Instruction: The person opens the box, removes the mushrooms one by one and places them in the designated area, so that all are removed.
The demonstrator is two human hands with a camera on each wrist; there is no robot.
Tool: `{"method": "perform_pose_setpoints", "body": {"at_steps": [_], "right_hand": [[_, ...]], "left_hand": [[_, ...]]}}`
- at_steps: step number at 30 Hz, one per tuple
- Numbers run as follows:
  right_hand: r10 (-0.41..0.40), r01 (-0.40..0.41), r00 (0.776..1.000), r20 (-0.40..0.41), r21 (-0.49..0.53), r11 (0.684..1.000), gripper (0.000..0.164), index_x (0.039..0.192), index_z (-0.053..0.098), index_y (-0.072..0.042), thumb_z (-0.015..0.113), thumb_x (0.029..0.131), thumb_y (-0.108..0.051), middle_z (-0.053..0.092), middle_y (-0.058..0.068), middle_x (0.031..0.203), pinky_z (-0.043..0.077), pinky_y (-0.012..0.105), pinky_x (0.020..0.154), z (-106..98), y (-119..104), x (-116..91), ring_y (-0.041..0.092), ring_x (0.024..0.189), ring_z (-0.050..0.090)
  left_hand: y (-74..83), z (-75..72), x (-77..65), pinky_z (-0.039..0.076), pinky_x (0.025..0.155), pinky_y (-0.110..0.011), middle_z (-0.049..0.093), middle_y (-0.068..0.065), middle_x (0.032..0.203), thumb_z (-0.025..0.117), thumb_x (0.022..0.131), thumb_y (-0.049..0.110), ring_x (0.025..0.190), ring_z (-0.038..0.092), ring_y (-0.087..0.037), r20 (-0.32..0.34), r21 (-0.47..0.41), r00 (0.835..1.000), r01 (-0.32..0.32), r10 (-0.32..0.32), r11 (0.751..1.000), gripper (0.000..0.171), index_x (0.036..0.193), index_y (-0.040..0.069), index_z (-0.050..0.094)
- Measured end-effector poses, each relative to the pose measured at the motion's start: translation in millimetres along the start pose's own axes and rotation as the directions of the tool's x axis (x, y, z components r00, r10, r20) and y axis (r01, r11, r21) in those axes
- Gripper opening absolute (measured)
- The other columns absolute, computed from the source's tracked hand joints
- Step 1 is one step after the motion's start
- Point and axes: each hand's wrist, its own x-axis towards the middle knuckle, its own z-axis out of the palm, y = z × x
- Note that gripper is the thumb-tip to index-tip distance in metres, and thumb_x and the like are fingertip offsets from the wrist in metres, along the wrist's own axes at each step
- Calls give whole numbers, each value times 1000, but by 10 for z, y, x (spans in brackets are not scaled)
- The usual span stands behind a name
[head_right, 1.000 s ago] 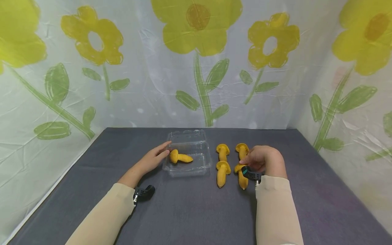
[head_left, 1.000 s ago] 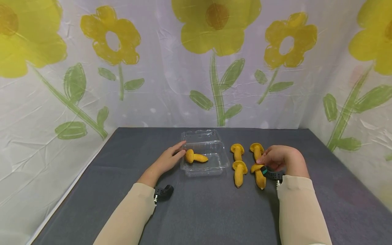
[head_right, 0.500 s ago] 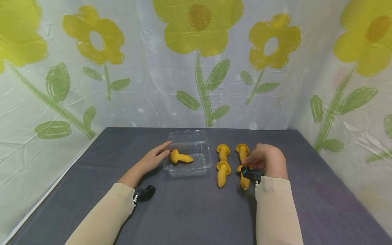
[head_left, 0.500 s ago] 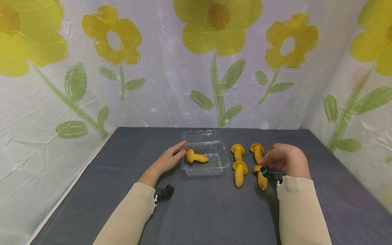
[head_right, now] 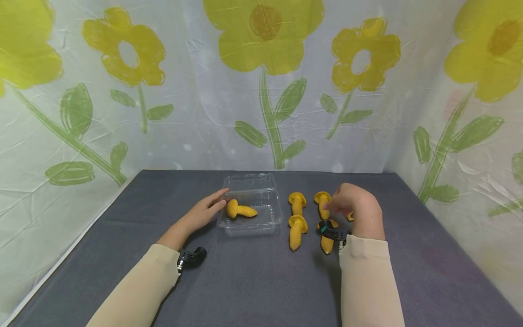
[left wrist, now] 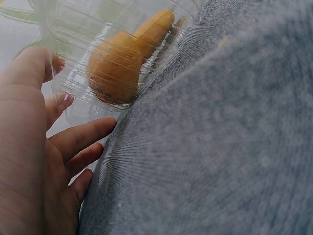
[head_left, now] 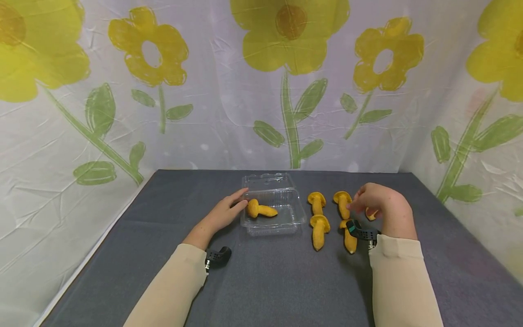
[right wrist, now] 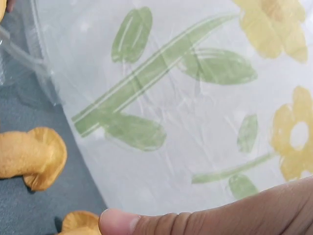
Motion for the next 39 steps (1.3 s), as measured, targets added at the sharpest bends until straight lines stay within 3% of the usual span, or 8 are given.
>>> {"method": "perform_pose_setpoints", "body": {"at_steps": [4, 10, 15, 19, 24, 33, 39], "right_hand": [[-39, 39, 999, -10, 5, 999, 39, 108, 60, 0, 78, 93, -31, 63, 17, 108, 53, 48, 84, -13, -84, -40, 35, 94, 61], [-130, 126, 991, -41, -88, 988, 52, 128, 57, 4, 77, 94, -30, 64, 20, 118, 54, 49, 85, 20, -282, -63, 38, 103, 63], [-213, 205, 975, -60, -120, 971, 54, 133, 55, 3, 78, 94, -26, 58, 26, 132, 53, 50, 88, 118, -469, -86, 36, 106, 62], [-261, 249, 964, -59, -154, 956, 53, 135, 57, 0, 78, 93, -26, 58, 25, 134, 52, 53, 92, 228, -610, -78, 38, 112, 60], [-347, 324, 936, -61, -234, 917, 48, 133, 60, -3, 78, 93, -24, 59, 22, 133, 52, 52, 93, 404, -776, -25, 37, 115, 59], [-502, 471, 865, -1, -342, 813, 45, 133, 62, -6, 79, 93, -19, 62, 12, 129, 51, 47, 97, 784, -1022, 101, 32, 121, 58], [-524, 472, 852, -11, -418, 776, 44, 133, 63, -11, 79, 94, -23, 61, 7, 130, 53, 43, 93, 1000, -1139, 122, 26, 117, 61]], "left_hand": [[11, -2, -7, 40, 111, -57, 48, -17, 153, 48, 111, 35, 139, 47, -35, 1, 0, 1000, 2, -2, 1000, 56, 163, 18, 33], [19, -6, -15, 41, 110, -57, 49, -17, 153, 48, 111, 34, 139, 47, -35, 1, 4, 1000, 2, -2, 1000, 56, 163, 18, 33], [23, -14, -13, 41, 110, -57, 49, -17, 153, 47, 111, 34, 139, 47, -35, 0, 0, 1000, 4, -4, 1000, 56, 163, 17, 34], [38, -16, -14, 41, 110, -57, 49, -18, 153, 47, 111, 33, 139, 47, -35, 7, -6, 1000, 6, -6, 1000, 56, 163, 17, 33], [54, -11, -29, 40, 111, -58, 48, -17, 153, 48, 111, 33, 139, 47, -36, 5, -2, 1000, 16, -16, 1000, 57, 163, 18, 32], [55, -14, -51, 40, 111, -58, 49, -17, 152, 49, 110, 35, 139, 47, -36, 3, 4, 1000, 18, -18, 1000, 58, 163, 19, 32], [60, -16, -45, 41, 110, -57, 50, -16, 152, 49, 110, 35, 139, 48, -35, 10, 0, 1000, 11, -11, 1000, 57, 163, 20, 34]]}}
